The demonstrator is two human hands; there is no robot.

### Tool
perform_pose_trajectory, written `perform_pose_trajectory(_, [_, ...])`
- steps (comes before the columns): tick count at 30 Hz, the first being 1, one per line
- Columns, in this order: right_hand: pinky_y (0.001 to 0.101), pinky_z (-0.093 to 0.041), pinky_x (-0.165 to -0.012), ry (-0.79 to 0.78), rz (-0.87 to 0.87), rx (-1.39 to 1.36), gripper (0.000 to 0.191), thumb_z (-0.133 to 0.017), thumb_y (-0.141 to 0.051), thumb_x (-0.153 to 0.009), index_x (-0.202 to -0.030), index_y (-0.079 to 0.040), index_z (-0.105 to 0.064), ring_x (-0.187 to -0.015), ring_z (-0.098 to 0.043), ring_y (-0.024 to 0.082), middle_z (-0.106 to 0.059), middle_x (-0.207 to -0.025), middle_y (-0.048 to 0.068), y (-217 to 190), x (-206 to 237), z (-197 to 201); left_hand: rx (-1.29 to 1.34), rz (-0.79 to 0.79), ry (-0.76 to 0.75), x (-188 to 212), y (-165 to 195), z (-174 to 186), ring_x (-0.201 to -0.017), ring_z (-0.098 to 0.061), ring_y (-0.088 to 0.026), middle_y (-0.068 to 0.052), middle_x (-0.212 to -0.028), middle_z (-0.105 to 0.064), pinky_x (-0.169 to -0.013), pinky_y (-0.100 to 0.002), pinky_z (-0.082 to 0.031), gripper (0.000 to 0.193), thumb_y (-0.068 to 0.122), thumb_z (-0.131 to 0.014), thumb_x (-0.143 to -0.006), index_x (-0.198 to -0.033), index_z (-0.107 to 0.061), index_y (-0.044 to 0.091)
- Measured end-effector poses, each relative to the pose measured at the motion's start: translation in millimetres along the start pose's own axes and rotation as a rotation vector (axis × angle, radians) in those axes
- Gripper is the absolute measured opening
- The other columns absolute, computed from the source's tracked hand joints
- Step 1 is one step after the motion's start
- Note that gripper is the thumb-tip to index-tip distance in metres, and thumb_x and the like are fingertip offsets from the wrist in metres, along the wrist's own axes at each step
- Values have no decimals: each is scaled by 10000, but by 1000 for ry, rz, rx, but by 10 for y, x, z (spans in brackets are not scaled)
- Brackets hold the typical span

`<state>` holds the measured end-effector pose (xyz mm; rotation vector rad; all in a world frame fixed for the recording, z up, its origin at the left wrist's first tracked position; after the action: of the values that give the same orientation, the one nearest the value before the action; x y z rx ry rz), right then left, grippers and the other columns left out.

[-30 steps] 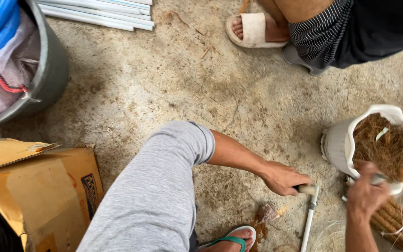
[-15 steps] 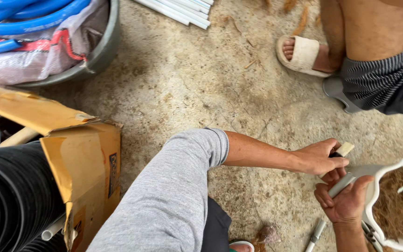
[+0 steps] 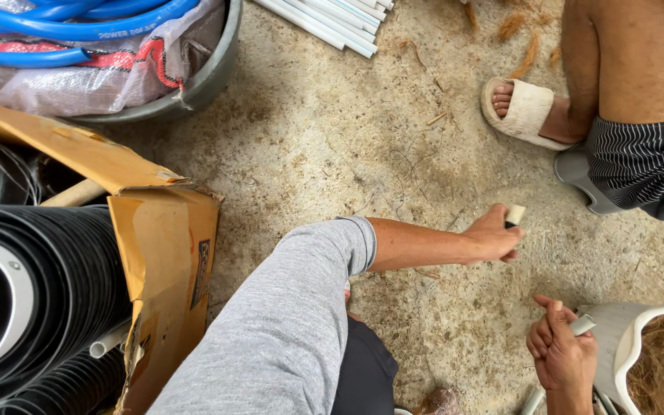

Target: The person gathers coconut coir and wooden sticks, then wraps the coir around the sticks to form broom heads. They handle the materials by hand, repeatedly twisting and shaping the coir into bundles.

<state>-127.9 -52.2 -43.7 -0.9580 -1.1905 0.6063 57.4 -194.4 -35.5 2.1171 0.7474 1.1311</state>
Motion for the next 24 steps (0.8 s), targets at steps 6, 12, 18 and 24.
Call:
perform_pose_trajectory(6, [249,-264,-404,47,43,315,367,-620,-257,-1049,-1204,67,-691,-463,-352,70,-450,-566,-27,-68,130,-20,-564,136,41,51,-278,455,-485,-506,-133,-127,-846,-629,-402,-278,-476,452,198,-523,-1011,-1417,-384,57])
perform_pose_trajectory(12, [258,-278,-417,170,145,560,335,-669,-307,-1024,-1210,-43,-755,-490,-406,72,-534,-595,-13,-302,199,120,-1028,29,-300,59,-596,204,-531,-374,-97,-26,-731,-499,-459,-312,-454,450,364,-372,-1097,-998,-648,22])
perform_pose_trajectory(18, [207,-420,-518,265,385,778,282,-719,-336,-1023,-1167,-105,-792,-601,-519,8,-672,-717,-22,-694,340,287,-1247,-133,-445,205,-764,-114,-543,-491,-163,-79,-737,-577,-498,-416,-456,374,272,-408,-1033,-918,-632,-5])
perform_pose_trajectory(24, [340,-417,-414,394,261,882,288,-725,-359,-1006,-1148,-121,-804,-483,-529,115,-717,-680,60,-683,451,713,-1262,-59,-771,403,-1115,-418,-743,-563,-211,-103,-944,-667,-651,-409,-525,280,104,-493,-951,-1192,-635,83])
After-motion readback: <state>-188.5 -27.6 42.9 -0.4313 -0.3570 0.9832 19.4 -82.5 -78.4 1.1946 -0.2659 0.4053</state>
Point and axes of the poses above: each hand's wrist, its own x-axis away from the middle knuckle, its own z-axis out of the back of the hand, y = z × x, the point moved 10 cm from there along -x, towards the middle knuckle
